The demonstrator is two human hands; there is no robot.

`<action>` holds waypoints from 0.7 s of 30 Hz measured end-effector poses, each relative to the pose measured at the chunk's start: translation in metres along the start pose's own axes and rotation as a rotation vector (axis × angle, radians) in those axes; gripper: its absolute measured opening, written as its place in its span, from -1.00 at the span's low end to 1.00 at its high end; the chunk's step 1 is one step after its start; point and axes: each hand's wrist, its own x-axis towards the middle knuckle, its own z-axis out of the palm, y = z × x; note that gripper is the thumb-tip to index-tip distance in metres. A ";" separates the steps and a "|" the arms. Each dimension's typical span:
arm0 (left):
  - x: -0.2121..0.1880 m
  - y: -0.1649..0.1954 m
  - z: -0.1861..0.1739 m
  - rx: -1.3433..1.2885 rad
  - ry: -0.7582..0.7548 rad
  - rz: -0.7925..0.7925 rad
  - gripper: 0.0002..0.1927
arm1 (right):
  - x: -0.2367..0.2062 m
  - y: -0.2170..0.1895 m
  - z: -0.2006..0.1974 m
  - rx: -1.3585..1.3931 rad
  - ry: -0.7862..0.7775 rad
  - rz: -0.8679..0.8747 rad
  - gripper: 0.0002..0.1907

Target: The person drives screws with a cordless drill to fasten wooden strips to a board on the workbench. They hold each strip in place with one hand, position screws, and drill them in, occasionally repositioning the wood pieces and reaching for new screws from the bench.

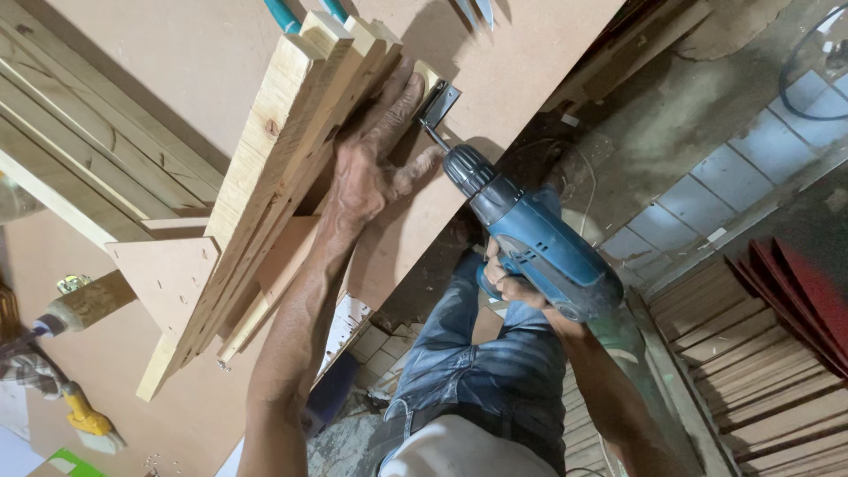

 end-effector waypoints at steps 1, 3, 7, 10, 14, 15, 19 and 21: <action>-0.002 0.005 -0.003 -0.009 -0.013 -0.020 -0.25 | -0.003 -0.004 0.003 -0.262 0.042 -0.017 -0.42; -0.002 0.013 -0.008 -0.027 -0.038 -0.061 -0.24 | -0.005 -0.006 0.007 -0.784 0.128 -0.046 -0.51; 0.002 0.021 -0.012 0.007 -0.038 -0.018 -0.28 | -0.004 0.024 0.007 -0.110 0.069 -0.248 -0.48; 0.006 0.023 -0.017 -0.003 -0.055 0.005 -0.22 | 0.010 0.039 0.016 0.392 0.001 -0.114 -0.44; 0.003 0.031 -0.024 -0.029 -0.122 -0.083 -0.06 | 0.038 0.031 0.015 0.902 -0.024 0.448 -0.35; 0.003 0.033 -0.025 -0.023 -0.120 -0.081 -0.03 | 0.046 0.025 0.011 0.932 -0.019 0.542 -0.35; 0.008 0.039 -0.026 -0.014 -0.134 -0.083 -0.05 | 0.048 0.008 0.013 0.948 0.153 0.609 -0.42; 0.007 0.041 -0.029 0.048 -0.149 -0.083 -0.09 | 0.024 0.012 0.037 0.814 0.455 0.181 -0.60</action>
